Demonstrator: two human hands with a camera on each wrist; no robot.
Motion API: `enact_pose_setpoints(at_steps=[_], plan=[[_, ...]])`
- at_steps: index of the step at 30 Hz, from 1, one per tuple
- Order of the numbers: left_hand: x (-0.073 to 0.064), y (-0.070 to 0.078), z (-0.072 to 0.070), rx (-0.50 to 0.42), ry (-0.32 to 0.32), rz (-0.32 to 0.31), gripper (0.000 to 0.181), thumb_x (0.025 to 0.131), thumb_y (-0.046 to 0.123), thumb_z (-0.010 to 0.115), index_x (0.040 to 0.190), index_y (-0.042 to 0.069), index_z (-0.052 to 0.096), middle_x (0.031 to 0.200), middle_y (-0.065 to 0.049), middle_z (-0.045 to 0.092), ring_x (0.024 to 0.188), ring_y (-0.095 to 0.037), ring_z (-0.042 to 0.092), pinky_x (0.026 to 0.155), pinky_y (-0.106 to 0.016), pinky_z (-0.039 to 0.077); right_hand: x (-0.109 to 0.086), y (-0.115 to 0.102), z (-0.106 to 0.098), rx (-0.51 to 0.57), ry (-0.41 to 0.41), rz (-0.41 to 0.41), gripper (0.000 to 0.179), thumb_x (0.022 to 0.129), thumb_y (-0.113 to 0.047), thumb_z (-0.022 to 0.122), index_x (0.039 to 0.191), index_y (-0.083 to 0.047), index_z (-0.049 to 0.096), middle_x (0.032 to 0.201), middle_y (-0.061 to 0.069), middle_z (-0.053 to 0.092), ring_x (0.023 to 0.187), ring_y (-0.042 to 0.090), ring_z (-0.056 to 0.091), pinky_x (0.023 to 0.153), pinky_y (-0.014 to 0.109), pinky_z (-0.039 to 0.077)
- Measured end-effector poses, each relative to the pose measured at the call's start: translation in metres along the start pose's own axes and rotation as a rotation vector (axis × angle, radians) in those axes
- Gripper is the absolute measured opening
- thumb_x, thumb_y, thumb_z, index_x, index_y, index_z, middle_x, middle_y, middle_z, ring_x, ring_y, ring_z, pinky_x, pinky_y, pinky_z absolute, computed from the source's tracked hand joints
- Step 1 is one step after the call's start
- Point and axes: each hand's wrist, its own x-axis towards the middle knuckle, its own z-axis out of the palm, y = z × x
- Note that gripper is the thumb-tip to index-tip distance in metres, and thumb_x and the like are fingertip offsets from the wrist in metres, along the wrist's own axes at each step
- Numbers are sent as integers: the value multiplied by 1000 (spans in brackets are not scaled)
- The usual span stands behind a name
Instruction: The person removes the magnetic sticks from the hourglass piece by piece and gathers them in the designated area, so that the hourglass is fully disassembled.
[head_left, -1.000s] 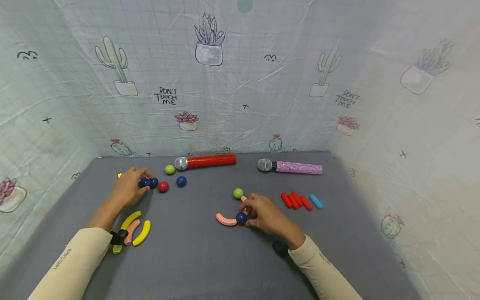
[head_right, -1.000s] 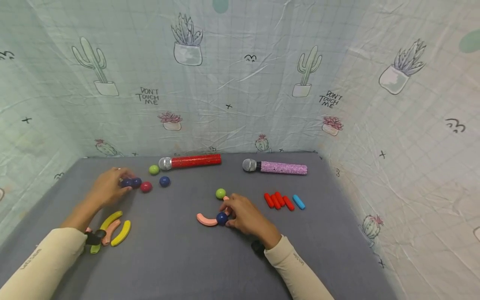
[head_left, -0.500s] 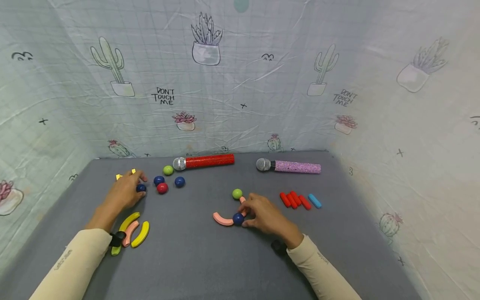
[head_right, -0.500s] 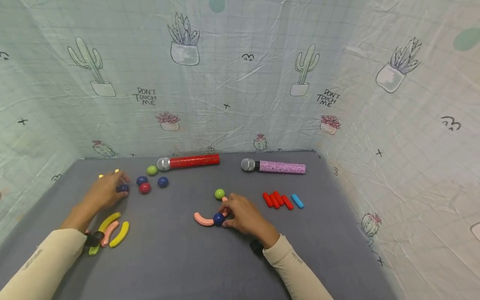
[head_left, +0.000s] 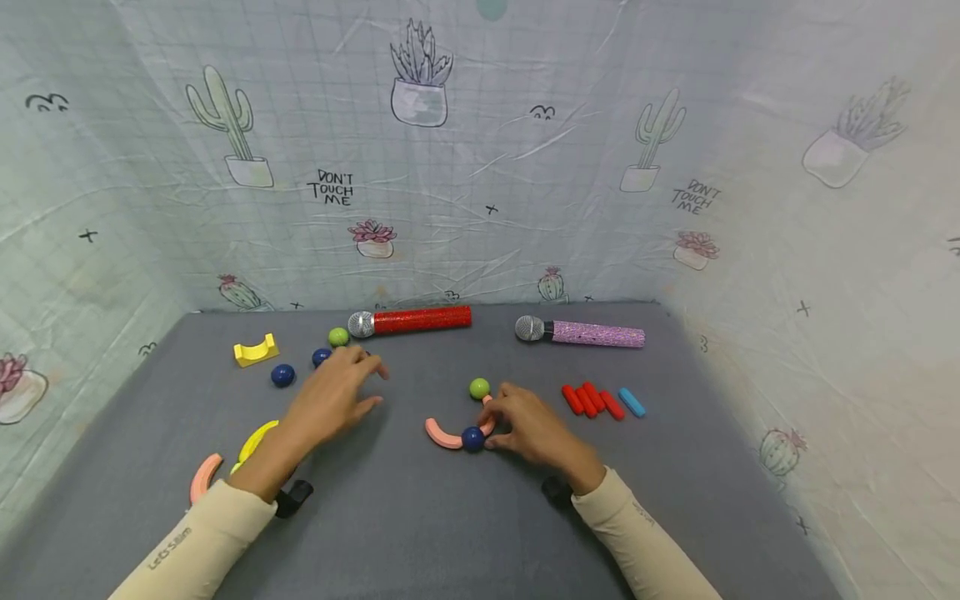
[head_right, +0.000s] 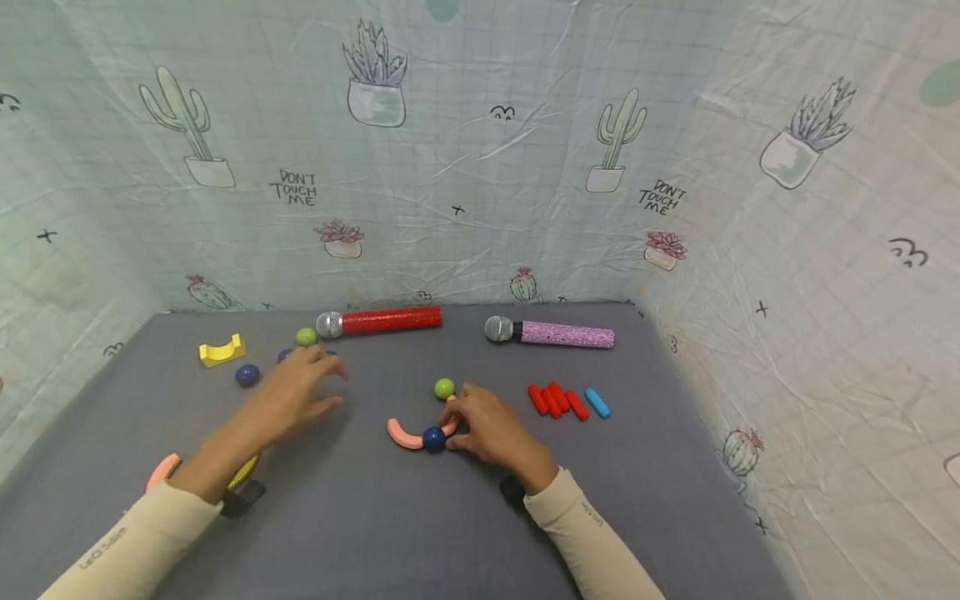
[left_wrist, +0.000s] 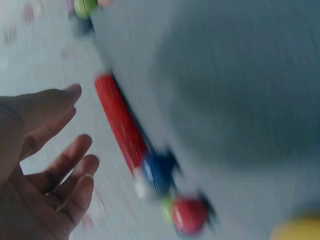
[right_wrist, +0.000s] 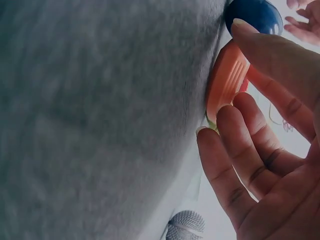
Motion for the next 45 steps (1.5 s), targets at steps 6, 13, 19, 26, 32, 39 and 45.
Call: enact_pose_setpoints(at_steps=[6,13,19,26,32,39,45], plan=[[4,48,39,-40,-105,185,40,79,25,96,114,17,77,110,-4,66,104,-24,59,88,-45,52,3,-4,4,-30,34,-16,21,83,-23,93,99,-23,81,92,-3,61,79,10,51,67,24,39],[6,68,68,29,-107,271,32,81,30,94,106,18,79,102,1,69,98,-19,59,80,-36,47,3,-9,7,-36,48,-31,21,83,-22,94,99,-18,81,92,0,64,82,13,60,69,24,45],[6,67,72,12,-61,290,24,86,31,90,103,19,78,97,3,72,92,-18,60,75,-34,43,3,-10,8,-38,49,-31,20,83,-20,93,98,-17,80,91,-1,64,83,14,62,70,24,46],[-2,56,70,-84,-70,299,14,94,22,81,106,16,77,99,2,76,89,-17,72,82,-43,58,3,-9,8,-50,69,-53,19,84,-22,92,98,-18,80,92,-1,65,82,11,61,73,26,47],[-21,33,49,-190,-170,138,10,100,20,75,110,19,75,98,8,70,83,-7,60,72,-29,51,-2,-5,2,-26,109,-15,29,83,-22,94,108,-17,81,104,0,66,97,18,64,86,35,53],[-45,5,29,-171,-173,-48,10,97,20,79,106,21,74,98,8,67,78,-4,57,68,-26,48,-4,1,-4,-16,149,-7,41,82,-18,94,120,-15,80,130,8,65,124,28,61,105,51,52],[-62,-13,22,-79,-129,-116,12,94,19,82,103,19,73,99,4,65,80,-7,58,71,-33,51,-3,4,-5,-26,88,-27,50,83,-18,93,130,-14,76,151,16,58,142,37,52,117,59,44]])
